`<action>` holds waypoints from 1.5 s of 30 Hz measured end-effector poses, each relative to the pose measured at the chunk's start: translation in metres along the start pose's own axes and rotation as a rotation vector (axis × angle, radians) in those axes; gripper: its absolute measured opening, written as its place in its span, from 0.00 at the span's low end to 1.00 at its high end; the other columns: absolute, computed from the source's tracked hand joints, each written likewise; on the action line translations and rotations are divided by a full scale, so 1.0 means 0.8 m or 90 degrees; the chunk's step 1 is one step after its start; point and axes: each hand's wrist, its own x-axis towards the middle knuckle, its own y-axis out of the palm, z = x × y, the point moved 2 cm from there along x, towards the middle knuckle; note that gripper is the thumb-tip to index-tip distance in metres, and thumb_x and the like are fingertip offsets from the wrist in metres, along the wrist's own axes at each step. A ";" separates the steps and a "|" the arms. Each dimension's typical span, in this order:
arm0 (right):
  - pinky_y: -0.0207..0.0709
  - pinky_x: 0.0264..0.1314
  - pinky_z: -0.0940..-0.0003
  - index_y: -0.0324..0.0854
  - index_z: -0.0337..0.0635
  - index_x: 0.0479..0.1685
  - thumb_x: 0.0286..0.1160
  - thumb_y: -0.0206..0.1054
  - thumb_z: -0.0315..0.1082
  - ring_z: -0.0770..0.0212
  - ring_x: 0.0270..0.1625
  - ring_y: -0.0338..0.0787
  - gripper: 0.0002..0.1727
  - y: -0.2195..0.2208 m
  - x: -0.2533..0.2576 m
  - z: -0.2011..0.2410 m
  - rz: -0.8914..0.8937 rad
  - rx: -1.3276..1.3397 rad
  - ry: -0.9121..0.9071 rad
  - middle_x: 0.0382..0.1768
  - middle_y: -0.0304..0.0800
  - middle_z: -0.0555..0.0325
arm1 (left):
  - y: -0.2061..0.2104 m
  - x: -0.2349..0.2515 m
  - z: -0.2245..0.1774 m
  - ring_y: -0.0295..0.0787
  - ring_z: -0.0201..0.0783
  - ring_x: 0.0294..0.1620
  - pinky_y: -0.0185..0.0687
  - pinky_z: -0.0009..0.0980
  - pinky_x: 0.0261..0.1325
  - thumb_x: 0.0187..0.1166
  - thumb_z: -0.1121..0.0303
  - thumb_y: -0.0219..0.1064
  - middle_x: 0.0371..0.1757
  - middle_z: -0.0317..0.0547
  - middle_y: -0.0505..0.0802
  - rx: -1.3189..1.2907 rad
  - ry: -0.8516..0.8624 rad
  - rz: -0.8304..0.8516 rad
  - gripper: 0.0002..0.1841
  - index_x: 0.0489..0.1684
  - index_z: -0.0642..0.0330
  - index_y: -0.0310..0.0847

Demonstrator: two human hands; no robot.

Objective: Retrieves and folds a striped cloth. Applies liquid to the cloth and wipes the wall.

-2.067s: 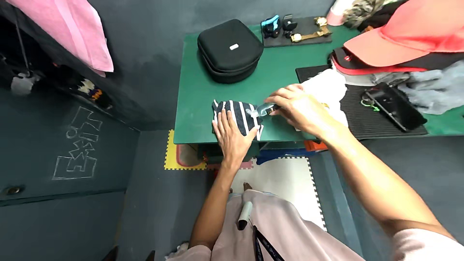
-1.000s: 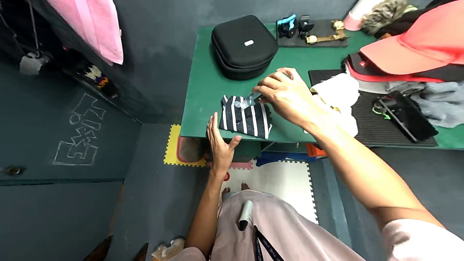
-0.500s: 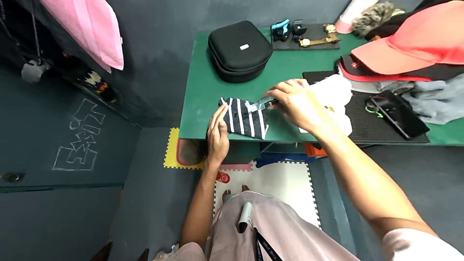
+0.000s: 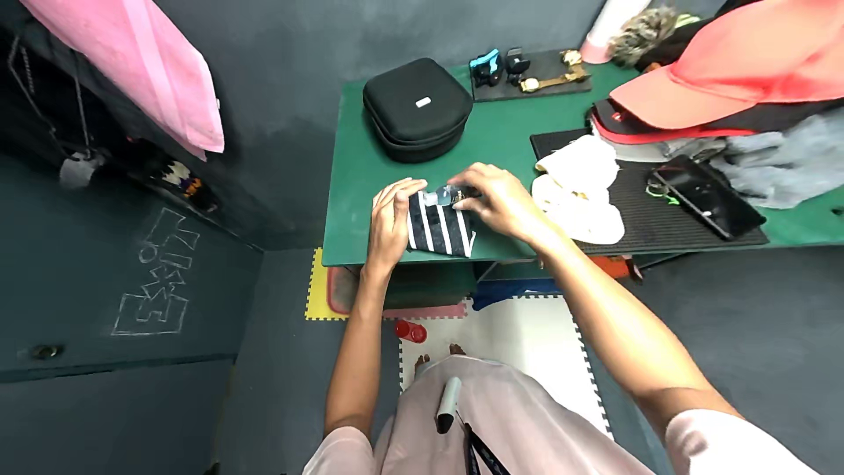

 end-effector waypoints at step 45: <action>0.84 0.70 0.54 0.64 0.52 0.84 0.83 0.67 0.44 0.57 0.73 0.84 0.31 0.027 -0.094 0.011 -0.281 0.468 0.432 0.79 0.76 0.57 | 0.018 -0.054 0.008 0.88 0.38 0.36 0.86 0.38 0.41 0.79 0.65 0.73 0.41 0.47 0.90 -0.046 -0.438 -0.107 0.14 0.56 0.60 0.80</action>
